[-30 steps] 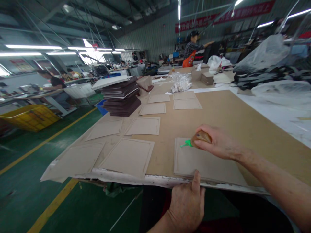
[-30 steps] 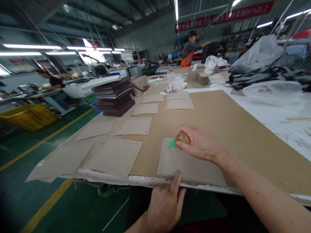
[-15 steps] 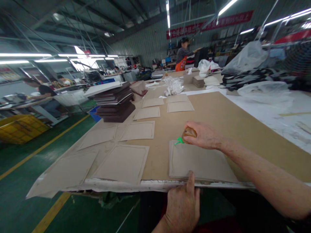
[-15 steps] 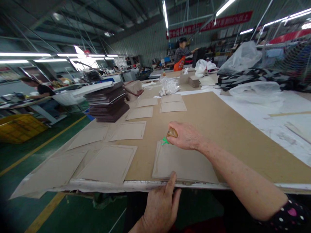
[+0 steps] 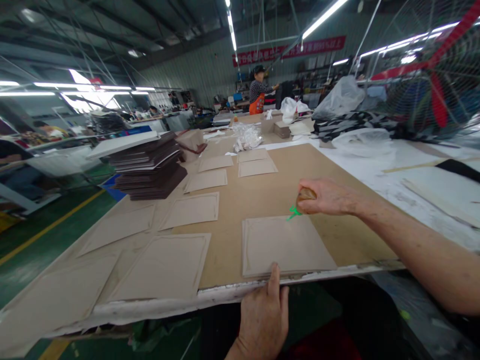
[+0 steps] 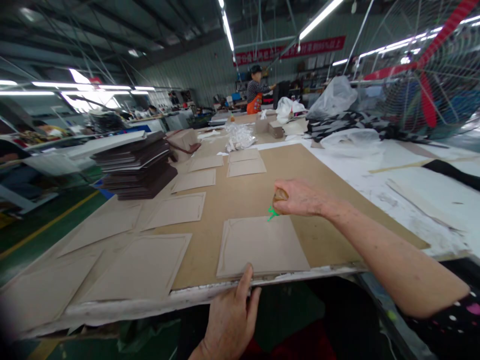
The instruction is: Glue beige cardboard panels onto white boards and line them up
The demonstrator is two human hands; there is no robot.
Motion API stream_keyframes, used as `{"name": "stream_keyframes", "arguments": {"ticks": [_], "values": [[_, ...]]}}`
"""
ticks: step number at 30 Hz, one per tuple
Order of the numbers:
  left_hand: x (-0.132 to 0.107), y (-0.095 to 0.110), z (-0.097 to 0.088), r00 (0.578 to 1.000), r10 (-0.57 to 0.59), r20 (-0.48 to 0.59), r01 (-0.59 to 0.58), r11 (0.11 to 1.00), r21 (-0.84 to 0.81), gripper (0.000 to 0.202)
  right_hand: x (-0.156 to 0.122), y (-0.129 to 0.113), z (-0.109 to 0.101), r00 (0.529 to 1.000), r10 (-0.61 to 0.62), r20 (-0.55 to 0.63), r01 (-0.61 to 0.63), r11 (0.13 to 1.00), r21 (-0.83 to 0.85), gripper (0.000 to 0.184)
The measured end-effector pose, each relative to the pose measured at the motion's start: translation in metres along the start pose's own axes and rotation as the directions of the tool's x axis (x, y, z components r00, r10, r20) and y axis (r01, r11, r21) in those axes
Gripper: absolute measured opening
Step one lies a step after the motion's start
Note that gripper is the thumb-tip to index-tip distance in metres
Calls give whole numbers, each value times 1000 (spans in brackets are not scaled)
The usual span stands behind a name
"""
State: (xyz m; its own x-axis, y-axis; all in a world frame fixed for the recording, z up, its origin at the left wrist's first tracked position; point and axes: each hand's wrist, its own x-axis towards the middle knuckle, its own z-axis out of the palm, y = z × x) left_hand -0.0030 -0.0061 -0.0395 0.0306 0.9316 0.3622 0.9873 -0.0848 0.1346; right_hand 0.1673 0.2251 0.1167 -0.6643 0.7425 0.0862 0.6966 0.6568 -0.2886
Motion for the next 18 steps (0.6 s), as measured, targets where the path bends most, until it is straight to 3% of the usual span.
{"name": "stream_keyframes", "arguments": {"ticks": [5, 9, 13, 18], "values": [[0, -2, 1, 999, 22, -42, -23, 1000, -11, 50, -25, 31, -8, 994, 112, 5, -112, 994, 14, 24], [2, -3, 1, 998, 26, -61, -27, 1000, -12, 50, -32, 41, -10, 986, 164, -7, -164, 986, 41, 28], [2, -3, 2, 998, 24, -56, -24, 1000, -2, 50, -23, 29, -1, 990, 135, -38, -132, 989, 69, 27], [1, -5, 3, 998, 31, -53, -32, 999, -8, 50, -1, -10, 24, 997, 36, -61, -27, 989, 147, 23]]}}
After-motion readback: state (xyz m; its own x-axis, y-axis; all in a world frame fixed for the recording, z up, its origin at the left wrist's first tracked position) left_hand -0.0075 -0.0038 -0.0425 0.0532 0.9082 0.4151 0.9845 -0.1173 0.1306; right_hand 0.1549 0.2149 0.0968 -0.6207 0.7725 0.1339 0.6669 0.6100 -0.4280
